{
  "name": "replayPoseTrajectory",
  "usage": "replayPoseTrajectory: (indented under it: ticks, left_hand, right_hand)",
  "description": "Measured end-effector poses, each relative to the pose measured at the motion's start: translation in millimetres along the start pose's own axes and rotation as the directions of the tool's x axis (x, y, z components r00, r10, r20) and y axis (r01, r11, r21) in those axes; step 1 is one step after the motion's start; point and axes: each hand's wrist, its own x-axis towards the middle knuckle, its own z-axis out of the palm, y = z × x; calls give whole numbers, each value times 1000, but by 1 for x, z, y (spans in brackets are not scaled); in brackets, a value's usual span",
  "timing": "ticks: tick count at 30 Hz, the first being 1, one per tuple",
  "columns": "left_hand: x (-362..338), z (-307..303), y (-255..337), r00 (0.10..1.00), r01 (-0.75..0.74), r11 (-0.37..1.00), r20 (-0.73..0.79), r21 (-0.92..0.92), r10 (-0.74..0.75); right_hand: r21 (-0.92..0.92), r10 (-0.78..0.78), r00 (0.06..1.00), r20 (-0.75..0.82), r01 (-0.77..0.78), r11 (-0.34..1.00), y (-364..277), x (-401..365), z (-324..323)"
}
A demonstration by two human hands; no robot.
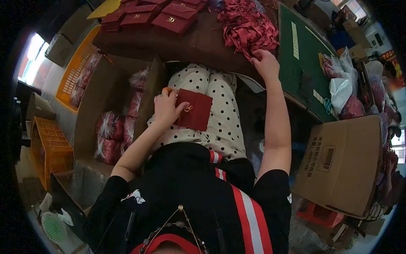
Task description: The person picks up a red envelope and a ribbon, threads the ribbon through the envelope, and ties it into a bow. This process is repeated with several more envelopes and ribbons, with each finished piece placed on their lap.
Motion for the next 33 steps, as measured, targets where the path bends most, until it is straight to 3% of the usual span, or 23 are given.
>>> replayPoseTrajectory:
  ticks: [2,4,6,8,12,14,16,18,21,22,25,26,27,29,30,33]
  left_hand:
    - [-9,7,1,998,29,997,62,70,-34]
    - [-15,9,1,990,67,997,124,36,-71]
    - [-19,11,1,992,65,997,109,49,-70]
    - [-21,16,0,986,106,994,129,24,-108]
    - [-22,33,-7,987,128,992,101,-16,-126]
    - [-21,31,-6,987,132,991,97,-11,-130]
    - [-23,28,-4,986,134,991,99,-5,-133]
    - [-24,26,-3,988,125,992,87,2,-124]
    - [-25,25,-5,992,106,994,69,-6,-105]
    - [-26,27,-8,992,108,994,69,-6,-107]
    - [-26,27,-12,994,113,979,17,-170,-112]
    - [-24,22,-13,987,160,949,62,-272,-148]
    - [-22,20,-15,977,210,906,112,-367,-182]
    - [-19,23,-22,958,288,826,138,-484,-253]
    - [-19,21,-23,953,301,808,130,-506,-273]
    - [-15,21,-32,931,364,764,227,-532,-286]
  right_hand:
    - [-82,11,1000,-2,-11,997,-9,-7,7]
    - [-193,159,986,52,-146,970,-6,-6,17]
    - [-163,128,989,80,-113,980,1,-5,21]
    - [-99,198,980,-11,-198,975,8,-1,22]
    - [261,181,964,-193,-127,957,17,29,-7]
    - [582,229,939,-257,-39,812,22,57,-21]
    - [783,310,918,-248,1,622,27,88,-40]
    - [806,349,874,-337,77,587,13,101,-68]
    - [879,407,855,-320,108,464,-10,108,-111]
    - [879,406,856,-319,108,464,-13,107,-123]
    - [841,338,786,-518,395,369,-29,93,-150]
    - [806,298,760,-578,475,352,-35,81,-158]
    - [744,270,715,-645,509,432,-41,68,-162]
    - [721,169,727,-666,567,398,-61,35,-161]
    - [743,90,773,-628,563,362,-65,18,-155]
    - [817,59,921,-386,311,485,-109,-45,-111]
